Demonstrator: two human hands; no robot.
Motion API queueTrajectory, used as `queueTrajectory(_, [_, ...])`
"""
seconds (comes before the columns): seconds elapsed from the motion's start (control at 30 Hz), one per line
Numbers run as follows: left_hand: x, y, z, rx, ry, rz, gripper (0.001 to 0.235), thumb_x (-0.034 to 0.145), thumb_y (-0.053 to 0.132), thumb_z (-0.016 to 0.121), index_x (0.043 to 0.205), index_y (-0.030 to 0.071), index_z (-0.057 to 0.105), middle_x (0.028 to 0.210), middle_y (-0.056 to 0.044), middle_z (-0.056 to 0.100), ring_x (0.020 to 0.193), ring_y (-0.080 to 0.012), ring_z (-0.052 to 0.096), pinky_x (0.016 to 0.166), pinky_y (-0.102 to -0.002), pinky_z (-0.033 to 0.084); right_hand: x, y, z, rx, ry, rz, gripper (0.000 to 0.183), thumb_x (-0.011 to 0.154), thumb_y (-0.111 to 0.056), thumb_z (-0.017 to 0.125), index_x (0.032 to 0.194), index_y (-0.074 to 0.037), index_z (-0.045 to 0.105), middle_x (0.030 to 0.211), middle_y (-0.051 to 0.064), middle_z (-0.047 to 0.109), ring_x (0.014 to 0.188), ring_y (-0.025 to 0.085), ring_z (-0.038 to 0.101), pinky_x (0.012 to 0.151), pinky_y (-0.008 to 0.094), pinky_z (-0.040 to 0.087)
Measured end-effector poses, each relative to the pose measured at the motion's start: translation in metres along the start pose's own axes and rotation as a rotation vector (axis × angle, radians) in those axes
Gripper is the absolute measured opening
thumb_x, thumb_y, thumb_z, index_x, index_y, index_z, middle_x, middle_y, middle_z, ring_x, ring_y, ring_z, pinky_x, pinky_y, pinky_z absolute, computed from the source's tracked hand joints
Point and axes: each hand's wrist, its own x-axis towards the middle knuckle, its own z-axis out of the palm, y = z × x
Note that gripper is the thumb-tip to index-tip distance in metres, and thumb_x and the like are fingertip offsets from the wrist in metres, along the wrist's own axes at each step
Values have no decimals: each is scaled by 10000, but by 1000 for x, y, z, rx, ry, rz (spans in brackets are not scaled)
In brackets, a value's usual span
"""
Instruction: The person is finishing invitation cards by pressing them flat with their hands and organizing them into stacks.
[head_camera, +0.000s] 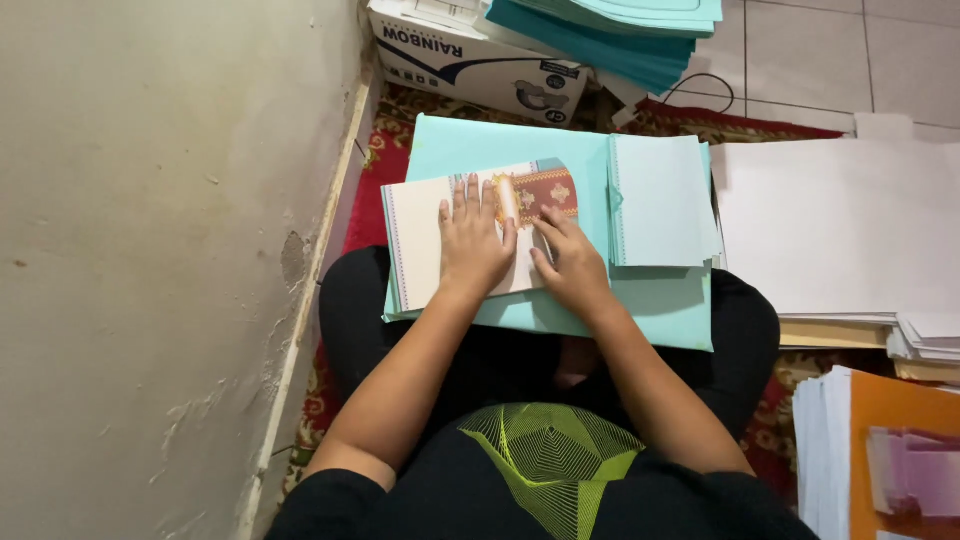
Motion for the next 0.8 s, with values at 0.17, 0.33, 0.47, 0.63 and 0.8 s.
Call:
queueTrajectory(0.17, [0, 4, -7, 6, -23, -20, 618, 994, 373, 468, 1514, 39, 450, 1610, -219, 370, 1527, -371, 280, 1213, -574, 181, -4, -21, -75, 31, 146, 119, 282, 976, -180, 632, 1250, -125, 660, 1203, 68, 612, 1193, 280, 589, 1035, 413, 453])
queueTrajectory(0.33, [-3, 4, -10, 0, -27, -10, 624, 998, 354, 477, 1523, 19, 439, 1609, -243, 362, 1525, -402, 277, 1214, -584, 168, -6, 20, -78, -331, 140, 367, 611, 854, -394, 774, 1326, -89, 533, 1242, 101, 464, 1201, 348, 466, 972, 524, 437])
queueTrajectory(0.47, [-1, 3, -10, 10, -26, -2, 624, 992, 341, 472, 1525, 18, 439, 1611, -250, 356, 1530, -404, 267, 1215, -587, 162, -3, 20, -87, -247, 103, 443, 579, 826, -358, 766, 1277, -70, 546, 1177, 129, 526, 1149, 385, 547, 957, 545, 471])
queueTrajectory(0.63, [-1, 1, -7, -5, -44, -13, 621, 993, 333, 458, 1534, 30, 427, 1622, -238, 343, 1540, -391, 246, 1224, -581, 145, -2, 21, -102, -120, 114, 485, 479, 849, -285, 743, 1237, -60, 574, 1074, 141, 594, 1077, 402, 617, 946, 541, 495])
queueTrajectory(0.8, [-1, 0, -6, 22, -40, -2, 636, 985, 348, 462, 1533, 26, 426, 1623, -239, 340, 1537, -398, 253, 1219, -588, 154, 0, 15, -108, -59, 42, 570, 481, 847, -326, 804, 1229, -93, 629, 1123, 82, 599, 1105, 332, 624, 931, 485, 531])
